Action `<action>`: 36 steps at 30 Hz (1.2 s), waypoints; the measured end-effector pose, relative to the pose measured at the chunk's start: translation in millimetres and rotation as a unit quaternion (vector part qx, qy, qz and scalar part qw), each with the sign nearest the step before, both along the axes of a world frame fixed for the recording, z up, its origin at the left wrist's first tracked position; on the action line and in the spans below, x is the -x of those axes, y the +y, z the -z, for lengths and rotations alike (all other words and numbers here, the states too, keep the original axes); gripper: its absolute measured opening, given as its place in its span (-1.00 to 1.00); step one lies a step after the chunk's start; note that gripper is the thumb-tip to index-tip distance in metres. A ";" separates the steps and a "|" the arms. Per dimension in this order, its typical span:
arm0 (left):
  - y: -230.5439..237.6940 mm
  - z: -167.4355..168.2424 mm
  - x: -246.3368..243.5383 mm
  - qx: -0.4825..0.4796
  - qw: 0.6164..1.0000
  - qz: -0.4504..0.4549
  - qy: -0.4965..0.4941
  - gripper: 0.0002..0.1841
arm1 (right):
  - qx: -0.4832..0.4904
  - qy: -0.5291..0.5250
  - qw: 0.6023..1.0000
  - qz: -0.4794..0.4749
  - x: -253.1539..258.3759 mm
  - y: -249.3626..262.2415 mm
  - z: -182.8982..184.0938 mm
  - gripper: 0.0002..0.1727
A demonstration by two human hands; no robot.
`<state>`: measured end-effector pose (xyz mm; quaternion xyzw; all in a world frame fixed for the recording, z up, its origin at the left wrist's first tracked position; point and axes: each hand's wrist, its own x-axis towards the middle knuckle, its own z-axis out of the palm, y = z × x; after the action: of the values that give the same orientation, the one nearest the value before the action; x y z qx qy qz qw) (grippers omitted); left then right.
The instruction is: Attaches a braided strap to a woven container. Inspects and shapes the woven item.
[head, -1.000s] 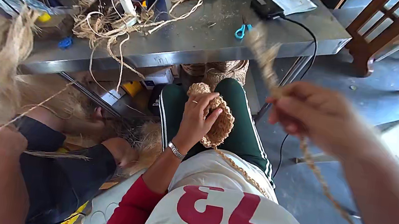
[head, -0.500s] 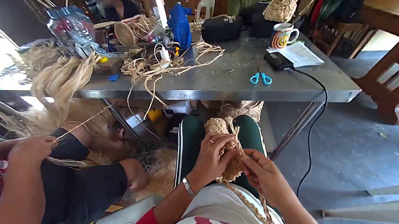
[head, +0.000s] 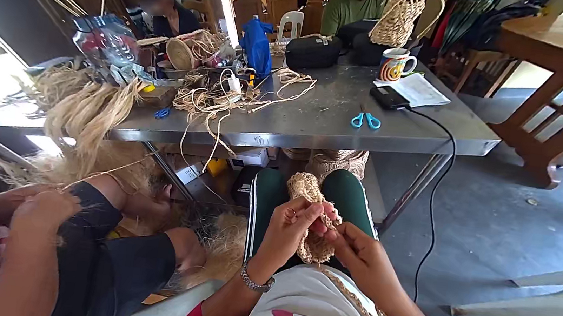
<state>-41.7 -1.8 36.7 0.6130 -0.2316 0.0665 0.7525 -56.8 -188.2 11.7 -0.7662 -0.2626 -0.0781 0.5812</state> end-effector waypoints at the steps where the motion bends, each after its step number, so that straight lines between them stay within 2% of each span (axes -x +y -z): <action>1: 0.8 1.0 -0.3 0.015 1.000 0.010 0.013 -0.73 | 0.009 -0.016 1.000 0.004 0.6 0.1 -1.3 -0.65; 7: 4.3 4.2 2.7 0.058 0.986 0.078 0.137 -0.69 | 0.021 -0.127 0.991 -0.029 4.2 2.3 1.0 -0.66; 11: 8.2 4.9 6.2 0.112 0.969 0.110 0.192 -0.76 | 0.046 -0.140 0.988 -0.055 6.0 2.6 4.1 -0.67; 14: 13.7 1.9 9.4 0.099 0.976 0.082 0.173 -0.78 | 0.067 -0.142 0.987 -0.042 5.4 3.4 8.5 -0.64; 17: 15.5 -6.5 14.2 0.104 0.978 0.091 0.153 -0.80 | 0.081 -0.168 0.982 -0.027 5.4 8.4 13.8 -0.54; 20: 16.5 -8.7 14.9 0.116 0.983 0.085 0.117 -0.80 | 0.063 -0.168 0.983 -0.026 5.6 12.0 12.3 -0.52; 22: 20.7 -9.1 11.8 0.102 0.992 0.035 0.066 -0.81 | 0.042 -0.120 0.991 -0.042 5.1 8.1 8.0 -0.55; 25: 38.3 -14.4 3.5 0.096 0.993 -0.069 0.010 -0.80 | 0.024 0.059 0.991 -0.121 7.8 -10.1 -3.3 -0.67; 29: 73.5 -24.0 -1.3 0.133 0.976 -0.174 -0.012 -0.80 | 0.019 0.241 0.933 -0.268 9.7 -48.0 -10.4 -0.77; 32: 101.3 -31.6 -0.4 0.150 0.958 -0.242 -0.022 -0.80 | 0.052 0.300 0.898 -0.319 12.1 -77.8 -12.7 -0.79; 36: 146.7 -40.5 4.8 0.193 0.923 -0.331 -0.048 -0.79 | 0.120 0.324 0.888 -0.302 18.6 -124.2 -22.1 -0.77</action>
<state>-46.4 144.9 77.2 0.4940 -0.0341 0.3845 0.7791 -75.4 -312.5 33.9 -0.6963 -0.2859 0.3861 0.5333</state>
